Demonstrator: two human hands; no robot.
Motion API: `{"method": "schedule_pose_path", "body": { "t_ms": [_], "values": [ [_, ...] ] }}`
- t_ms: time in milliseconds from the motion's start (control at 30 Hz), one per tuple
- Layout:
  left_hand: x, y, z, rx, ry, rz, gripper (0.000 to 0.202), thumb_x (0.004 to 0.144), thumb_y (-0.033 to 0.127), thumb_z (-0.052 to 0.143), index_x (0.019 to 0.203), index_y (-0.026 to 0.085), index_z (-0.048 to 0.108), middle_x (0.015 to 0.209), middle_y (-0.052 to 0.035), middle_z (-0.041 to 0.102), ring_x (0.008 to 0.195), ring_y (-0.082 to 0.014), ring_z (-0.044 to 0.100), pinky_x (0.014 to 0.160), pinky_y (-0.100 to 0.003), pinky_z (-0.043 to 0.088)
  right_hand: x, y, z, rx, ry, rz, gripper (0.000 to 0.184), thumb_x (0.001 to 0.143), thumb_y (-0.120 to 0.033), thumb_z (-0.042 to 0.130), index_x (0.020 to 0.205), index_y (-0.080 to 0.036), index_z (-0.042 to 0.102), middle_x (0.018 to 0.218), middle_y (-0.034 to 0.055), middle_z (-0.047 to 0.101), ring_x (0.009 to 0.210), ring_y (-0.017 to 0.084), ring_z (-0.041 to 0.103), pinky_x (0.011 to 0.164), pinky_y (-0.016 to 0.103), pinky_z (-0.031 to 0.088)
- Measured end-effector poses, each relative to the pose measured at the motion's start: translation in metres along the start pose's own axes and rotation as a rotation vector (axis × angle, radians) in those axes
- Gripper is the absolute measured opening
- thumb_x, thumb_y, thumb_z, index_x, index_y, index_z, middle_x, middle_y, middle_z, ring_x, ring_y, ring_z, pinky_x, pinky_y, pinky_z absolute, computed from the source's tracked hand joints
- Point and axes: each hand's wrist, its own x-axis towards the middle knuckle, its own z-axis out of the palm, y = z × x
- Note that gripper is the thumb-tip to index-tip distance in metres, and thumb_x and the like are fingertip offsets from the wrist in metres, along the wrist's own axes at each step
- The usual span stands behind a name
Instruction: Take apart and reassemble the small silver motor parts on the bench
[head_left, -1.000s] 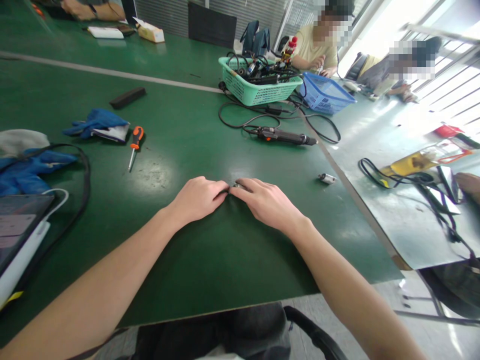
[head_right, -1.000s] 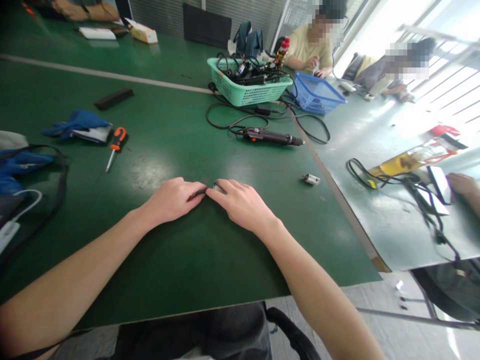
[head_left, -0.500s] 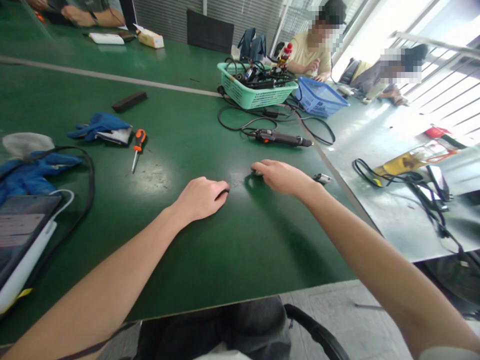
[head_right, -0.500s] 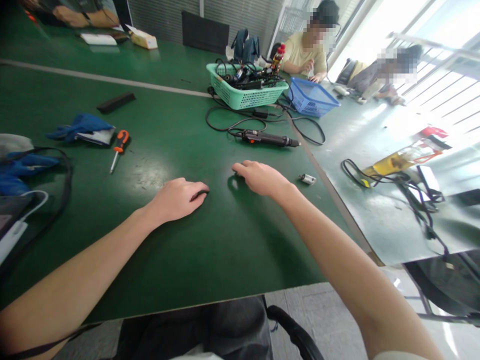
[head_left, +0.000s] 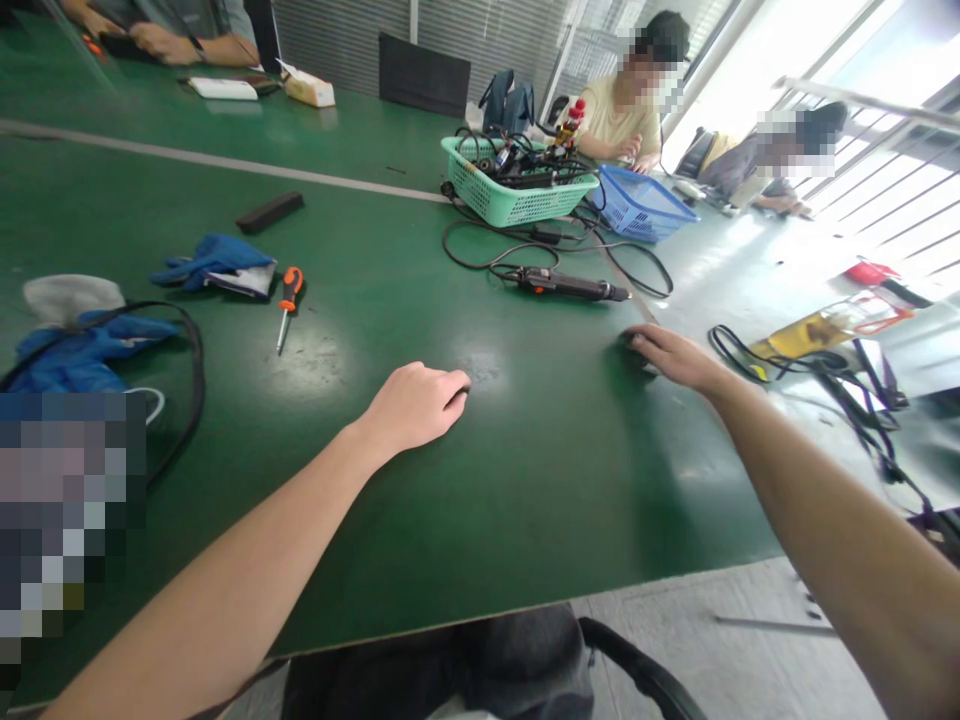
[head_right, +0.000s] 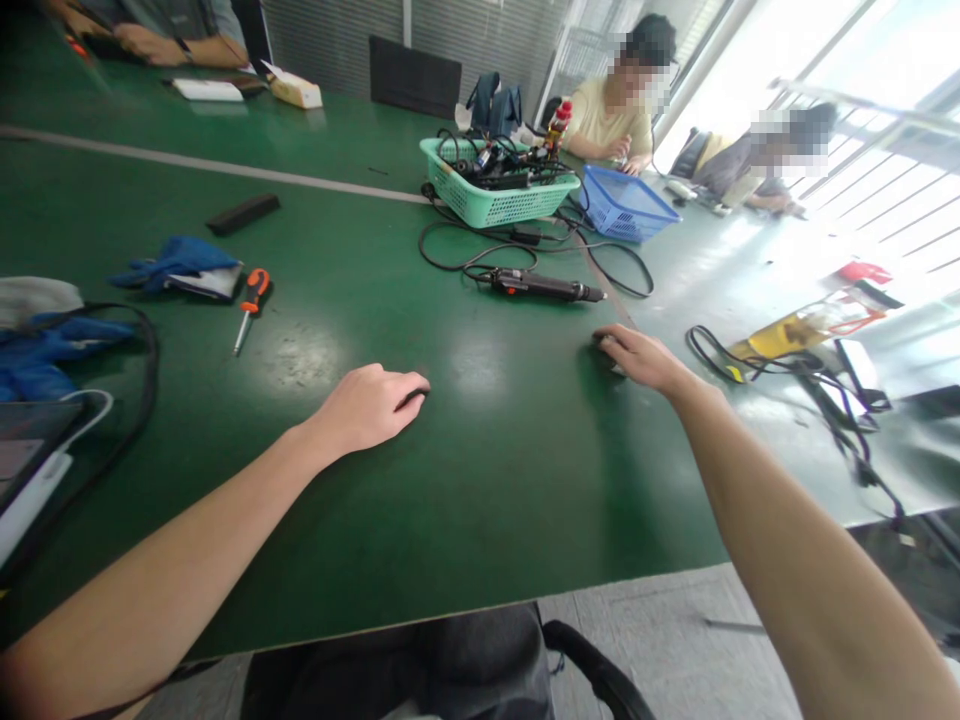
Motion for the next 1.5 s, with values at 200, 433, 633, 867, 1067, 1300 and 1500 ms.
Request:
{"method": "schedule_pose_path", "body": {
  "t_ms": [200, 433, 633, 867, 1067, 1300, 1500],
  "values": [
    [0.0, 0.0, 0.001, 0.001, -0.001, -0.005, 0.03, 0.099, 0.029, 0.043, 0.11, 0.023, 0.07, 0.088, -0.0043, 0.077, 0.077, -0.0209, 0.071, 0.079, -0.037, 0.05, -0.037, -0.017, 0.018, 0.016, 0.145, 0.004, 0.04, 0.101, -0.033, 0.043, 0.132, -0.017, 0.062, 0.129, 0.0215, 0.065, 0.123, 0.031, 0.059, 0.104, 0.042, 0.043],
    [-0.001, 0.003, -0.001, 0.026, 0.005, -0.003, 0.03, 0.099, 0.029, 0.043, 0.109, 0.023, 0.07, 0.087, -0.0037, 0.077, 0.076, -0.021, 0.07, 0.076, -0.037, 0.05, -0.037, -0.096, 0.032, 0.017, 0.155, -0.117, 0.042, 0.1, -0.032, 0.038, 0.135, -0.019, 0.057, 0.131, 0.0157, 0.06, 0.127, 0.031, 0.054, 0.109, 0.049, 0.044],
    [-0.003, 0.005, -0.001, 0.069, 0.025, -0.066, 0.031, 0.098, 0.033, 0.043, 0.113, 0.023, 0.068, 0.087, -0.0044, 0.077, 0.079, -0.0235, 0.071, 0.071, -0.034, 0.05, -0.01, -0.198, 0.067, 0.091, 0.322, -0.201, 0.038, 0.097, -0.023, 0.04, 0.128, -0.017, 0.061, 0.124, 0.0156, 0.062, 0.125, 0.03, 0.052, 0.115, 0.058, 0.037],
    [-0.009, 0.012, -0.003, 0.089, 0.035, -0.188, 0.036, 0.098, 0.034, 0.04, 0.127, 0.021, 0.059, 0.099, -0.0087, 0.076, 0.09, -0.0285, 0.073, 0.077, -0.038, 0.054, 0.006, -0.289, 0.095, 0.142, 0.37, -0.289, 0.041, 0.094, -0.016, 0.037, 0.126, -0.014, 0.062, 0.121, 0.0169, 0.063, 0.123, 0.032, 0.052, 0.12, 0.057, 0.032],
    [-0.015, 0.017, -0.005, 0.086, 0.021, -0.182, 0.039, 0.099, 0.032, 0.041, 0.133, 0.018, 0.053, 0.103, -0.0108, 0.075, 0.096, -0.0283, 0.073, 0.083, -0.039, 0.054, 0.001, -0.302, 0.1, 0.168, 0.395, -0.312, 0.043, 0.093, -0.014, 0.036, 0.127, -0.014, 0.062, 0.121, 0.0165, 0.064, 0.123, 0.032, 0.053, 0.12, 0.058, 0.031],
    [-0.016, 0.014, -0.004, 0.082, 0.027, -0.175, 0.038, 0.098, 0.031, 0.043, 0.132, 0.017, 0.053, 0.102, -0.0111, 0.076, 0.095, -0.0288, 0.073, 0.082, -0.04, 0.055, 0.011, -0.294, 0.1, 0.166, 0.375, -0.32, 0.04, 0.094, -0.017, 0.039, 0.126, -0.013, 0.064, 0.119, 0.0164, 0.066, 0.12, 0.03, 0.057, 0.12, 0.056, 0.032],
    [-0.018, 0.01, -0.003, 0.071, 0.026, -0.144, 0.037, 0.099, 0.031, 0.041, 0.13, 0.016, 0.053, 0.1, -0.0111, 0.076, 0.09, -0.0287, 0.073, 0.081, -0.041, 0.055, 0.018, -0.291, 0.1, 0.162, 0.362, -0.331, 0.039, 0.097, -0.02, 0.039, 0.125, -0.013, 0.065, 0.118, 0.0171, 0.067, 0.119, 0.03, 0.058, 0.118, 0.054, 0.037]
  ]
}}
